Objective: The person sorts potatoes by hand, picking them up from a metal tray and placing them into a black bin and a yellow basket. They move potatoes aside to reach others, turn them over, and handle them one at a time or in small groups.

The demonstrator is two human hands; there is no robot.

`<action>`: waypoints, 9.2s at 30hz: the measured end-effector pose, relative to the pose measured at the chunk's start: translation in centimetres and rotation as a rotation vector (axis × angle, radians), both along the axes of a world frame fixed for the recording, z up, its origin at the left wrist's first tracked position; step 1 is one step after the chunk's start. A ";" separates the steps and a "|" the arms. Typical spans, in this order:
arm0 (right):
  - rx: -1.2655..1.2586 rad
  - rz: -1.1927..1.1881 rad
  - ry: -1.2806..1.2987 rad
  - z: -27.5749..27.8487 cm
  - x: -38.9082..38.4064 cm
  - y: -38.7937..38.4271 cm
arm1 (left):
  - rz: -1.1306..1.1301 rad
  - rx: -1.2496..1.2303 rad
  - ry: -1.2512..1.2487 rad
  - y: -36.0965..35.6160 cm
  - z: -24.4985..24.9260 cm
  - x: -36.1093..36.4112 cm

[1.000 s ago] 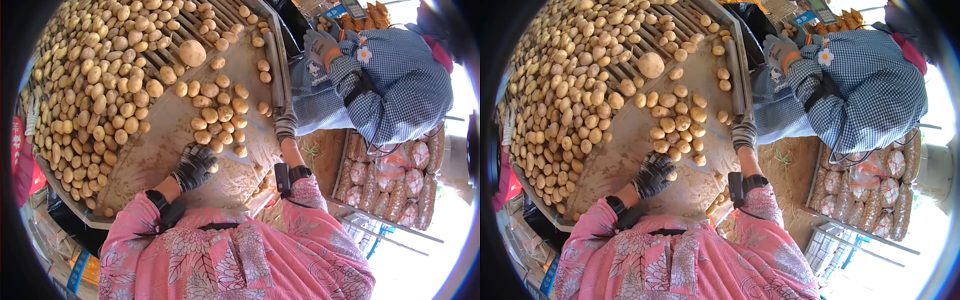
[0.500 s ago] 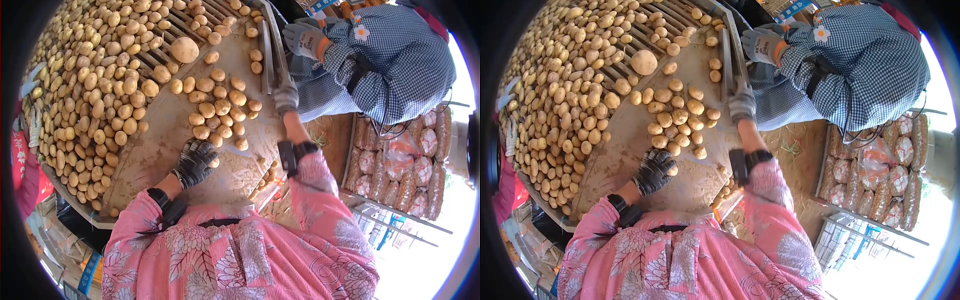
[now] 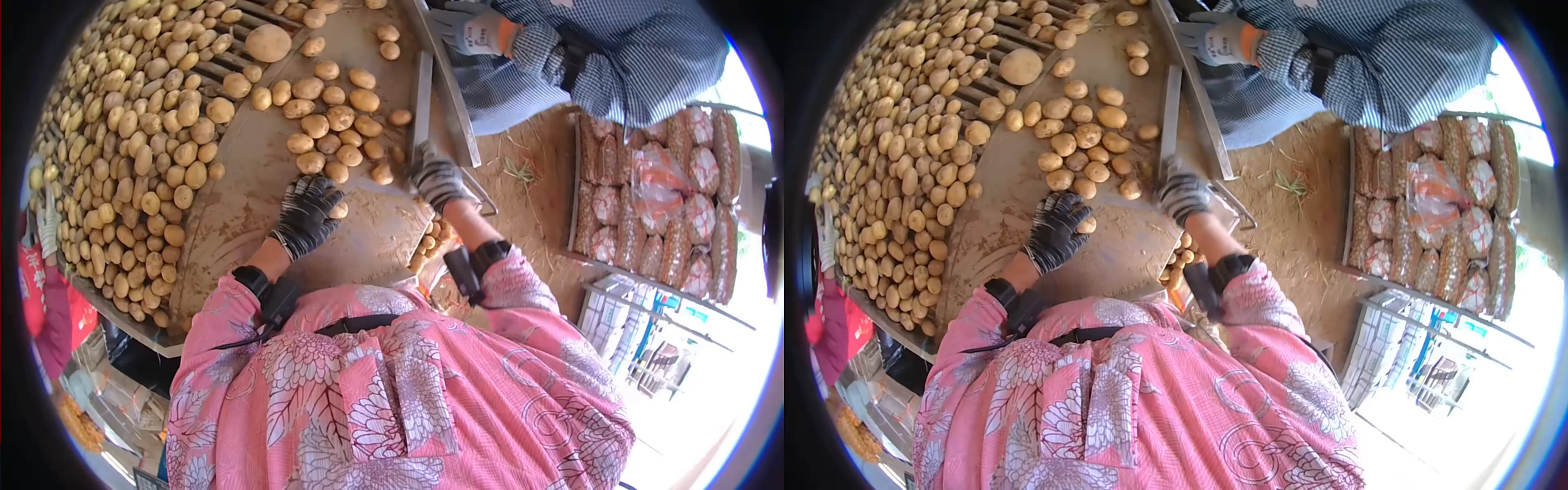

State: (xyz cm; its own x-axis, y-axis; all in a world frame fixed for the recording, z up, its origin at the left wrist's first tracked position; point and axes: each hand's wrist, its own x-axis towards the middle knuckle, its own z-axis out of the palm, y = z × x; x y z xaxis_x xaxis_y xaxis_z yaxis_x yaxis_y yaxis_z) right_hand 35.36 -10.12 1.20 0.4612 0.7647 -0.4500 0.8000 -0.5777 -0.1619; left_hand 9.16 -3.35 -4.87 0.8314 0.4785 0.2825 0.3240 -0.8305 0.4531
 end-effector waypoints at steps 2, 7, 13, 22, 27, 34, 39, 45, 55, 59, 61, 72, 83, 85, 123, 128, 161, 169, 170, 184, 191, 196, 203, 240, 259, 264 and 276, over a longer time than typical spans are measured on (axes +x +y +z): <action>0.128 -0.031 0.069 -1.4 -2.3 -3.8 | -0.020 0.018 0.017 -0.1 0.5 0.1; 0.103 -0.025 0.080 0.3 -4.8 -7.4 | -0.053 0.006 0.116 -0.1 1.1 -0.2; 0.364 0.170 0.068 -1.1 -1.7 -4.5 | -0.047 -0.027 0.382 -0.9 2.0 -0.4; 0.392 0.437 0.055 -2.6 -3.6 -8.8 | 0.101 -0.128 0.489 -2.1 4.7 -2.9; 0.447 0.525 0.018 -1.1 -3.9 -11.5 | 0.274 -0.144 0.432 -4.5 3.6 -5.8; 0.443 0.546 0.045 -1.3 -2.9 -12.2 | 0.447 -0.133 0.359 -8.2 3.8 -10.3; 0.436 0.415 0.137 -3.6 -2.8 -12.2 | 0.588 -0.133 0.375 -10.1 3.6 -13.5; 0.468 0.111 0.571 -11.3 -0.9 -12.6 | 0.783 -0.134 0.436 -9.7 5.1 -19.1; 0.043 0.713 0.115 1.4 -4.4 -6.5 | 1.132 0.045 0.166 -1.3 6.8 -31.8; 0.123 0.758 0.010 2.9 -9.6 -0.1 | 1.128 -0.045 0.119 3.6 7.8 -33.5; 0.174 0.816 0.105 3.2 -13.0 3.8 | 1.134 0.004 0.115 6.9 5.9 -35.3; 0.620 1.103 0.173 5.9 -27.6 31.0 | 1.110 0.015 0.310 23.7 5.7 -40.3; 0.307 1.311 -0.043 5.5 -42.8 50.5 | 1.111 -0.164 0.640 31.7 6.1 -37.7; 0.400 1.312 -0.148 3.5 -43.3 51.5 | 1.118 0.104 0.636 31.3 5.6 -36.9; 0.214 1.004 -0.301 2.6 -18.6 17.8 | 1.297 -0.041 0.598 10.5 5.0 -37.3; 0.179 0.961 -0.310 2.2 -18.8 17.7 | 1.001 -0.029 0.400 7.6 4.3 -28.4; 0.488 0.882 -0.125 1.8 -14.2 6.5 | 0.415 -0.069 0.497 0.7 6.0 -11.4; 0.473 0.612 -0.201 1.0 -10.5 9.4 | 0.159 -0.182 -0.174 11.9 7.9 -10.8; 0.474 0.572 -0.211 0.7 -10.5 10.1 | 0.245 -0.018 -0.218 14.6 9.0 -11.5; 0.648 0.510 -0.106 -2.0 -6.4 12.4 | 1.232 0.067 0.091 44.6 0.1 -17.5; 0.655 0.532 -0.098 -1.9 -6.4 12.8 | 0.995 0.040 -0.140 46.9 0.3 -13.8; 0.579 0.519 -0.125 -1.5 -6.7 12.8 | 0.609 -0.163 -0.321 44.2 -0.6 -10.1; 0.638 0.542 -0.155 -1.3 -6.7 13.0 | 0.204 0.110 -0.044 37.1 0.9 -2.6; 0.549 0.930 -0.091 1.9 -18.0 0.1 | 0.717 -0.049 0.589 -7.2 7.6 -19.0; 0.486 0.488 -0.287 1.1 -9.4 12.3 | 0.864 0.090 0.324 5.8 5.7 -17.9; 0.412 0.881 -0.060 0.6 -18.3 19.5 | 0.632 0.012 0.521 9.4 5.8 -15.9; 0.324 0.725 -0.305 0.1 -8.3 26.3 | 0.596 -0.033 0.694 18.8 7.3 -9.4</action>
